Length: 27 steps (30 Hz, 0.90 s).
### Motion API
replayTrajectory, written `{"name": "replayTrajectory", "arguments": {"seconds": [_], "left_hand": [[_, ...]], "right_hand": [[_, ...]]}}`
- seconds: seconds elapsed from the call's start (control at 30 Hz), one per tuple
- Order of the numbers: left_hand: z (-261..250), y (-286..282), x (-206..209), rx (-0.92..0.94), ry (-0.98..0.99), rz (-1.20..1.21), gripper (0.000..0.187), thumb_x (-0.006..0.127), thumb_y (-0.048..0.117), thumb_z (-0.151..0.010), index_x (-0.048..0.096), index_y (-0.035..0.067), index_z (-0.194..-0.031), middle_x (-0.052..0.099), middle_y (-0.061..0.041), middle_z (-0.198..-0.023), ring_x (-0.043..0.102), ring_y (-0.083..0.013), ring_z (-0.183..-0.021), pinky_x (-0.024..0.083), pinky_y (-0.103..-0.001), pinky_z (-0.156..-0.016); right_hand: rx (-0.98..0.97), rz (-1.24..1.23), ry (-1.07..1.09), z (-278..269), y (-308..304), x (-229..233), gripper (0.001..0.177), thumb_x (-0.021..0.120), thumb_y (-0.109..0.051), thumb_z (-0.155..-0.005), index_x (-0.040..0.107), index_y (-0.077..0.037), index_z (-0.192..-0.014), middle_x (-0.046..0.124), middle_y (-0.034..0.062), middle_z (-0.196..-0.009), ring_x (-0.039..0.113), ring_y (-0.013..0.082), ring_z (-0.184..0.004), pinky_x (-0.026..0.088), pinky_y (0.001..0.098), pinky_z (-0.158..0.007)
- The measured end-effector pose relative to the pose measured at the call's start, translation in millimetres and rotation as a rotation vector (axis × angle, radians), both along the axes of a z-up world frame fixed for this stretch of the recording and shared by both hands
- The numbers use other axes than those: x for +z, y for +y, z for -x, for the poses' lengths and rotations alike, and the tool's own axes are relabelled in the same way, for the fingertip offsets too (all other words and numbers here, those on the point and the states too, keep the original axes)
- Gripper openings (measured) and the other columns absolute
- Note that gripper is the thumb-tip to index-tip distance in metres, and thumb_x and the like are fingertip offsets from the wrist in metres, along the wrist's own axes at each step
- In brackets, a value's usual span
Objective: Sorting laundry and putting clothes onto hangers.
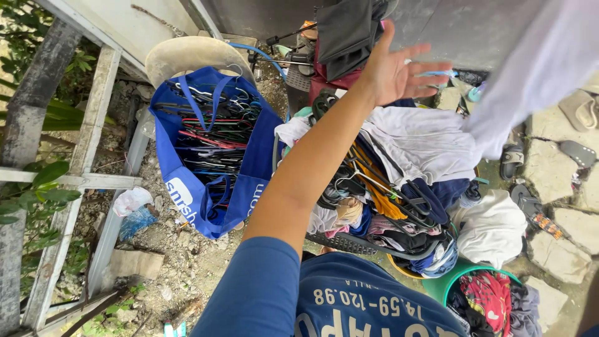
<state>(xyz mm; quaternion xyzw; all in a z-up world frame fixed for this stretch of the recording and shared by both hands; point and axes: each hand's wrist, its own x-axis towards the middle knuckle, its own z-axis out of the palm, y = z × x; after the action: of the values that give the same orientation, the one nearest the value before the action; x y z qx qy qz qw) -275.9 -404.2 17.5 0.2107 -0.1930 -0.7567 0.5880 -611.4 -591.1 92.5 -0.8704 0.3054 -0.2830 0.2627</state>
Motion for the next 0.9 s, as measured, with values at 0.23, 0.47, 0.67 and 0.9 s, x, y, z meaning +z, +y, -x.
{"name": "replayTrajectory", "arguments": {"seconds": [0.23,0.47,0.67,0.9], "left_hand": [[-19,-66,-49,0.060,-0.006,0.186,0.095,0.057,0.058,-0.088,0.018,0.012,-0.161,0.054,-0.024,-0.146,0.059,-0.0389,-0.133,0.049,-0.055,-0.112],[-64,-74,-48,0.472,-0.899,0.022,0.064,0.063,-0.008,-0.077,0.054,-0.001,-0.140,0.071,-0.017,-0.087,0.070,-0.0267,-0.071,0.058,-0.039,-0.060],[-107,-169,-119,0.338,-0.637,0.076,0.033,0.069,-0.012,-0.086,0.062,-0.022,-0.116,0.073,-0.018,-0.091,0.079,-0.0338,-0.086,0.071,-0.046,-0.080],[-134,-10,-67,0.177,-0.974,0.013,0.042,0.063,-0.003,-0.079,0.061,0.014,-0.117,0.071,-0.007,-0.083,0.072,-0.0181,-0.064,0.059,-0.034,-0.054]], "right_hand": [[0.059,-0.078,-0.043,-24,205,64,0.006,0.060,0.005,-0.102,0.060,0.001,-0.097,0.062,0.0092,-0.087,0.060,0.0129,-0.084,0.049,0.0269,-0.075],[-0.074,0.006,0.004,-11,262,56,0.005,0.070,-0.003,-0.109,0.070,0.000,-0.105,0.069,0.0071,-0.085,0.065,0.0090,-0.074,0.051,0.0227,-0.069],[-0.076,0.202,0.128,-35,288,52,0.008,0.074,-0.006,-0.100,0.069,0.000,-0.102,0.067,0.0119,-0.085,0.066,0.0230,-0.073,0.051,0.0337,-0.068],[0.038,0.133,0.280,-78,331,-92,0.019,0.069,-0.016,-0.095,0.063,-0.006,-0.110,0.062,0.0161,-0.105,0.061,0.0351,-0.096,0.051,0.0466,-0.080]]}}
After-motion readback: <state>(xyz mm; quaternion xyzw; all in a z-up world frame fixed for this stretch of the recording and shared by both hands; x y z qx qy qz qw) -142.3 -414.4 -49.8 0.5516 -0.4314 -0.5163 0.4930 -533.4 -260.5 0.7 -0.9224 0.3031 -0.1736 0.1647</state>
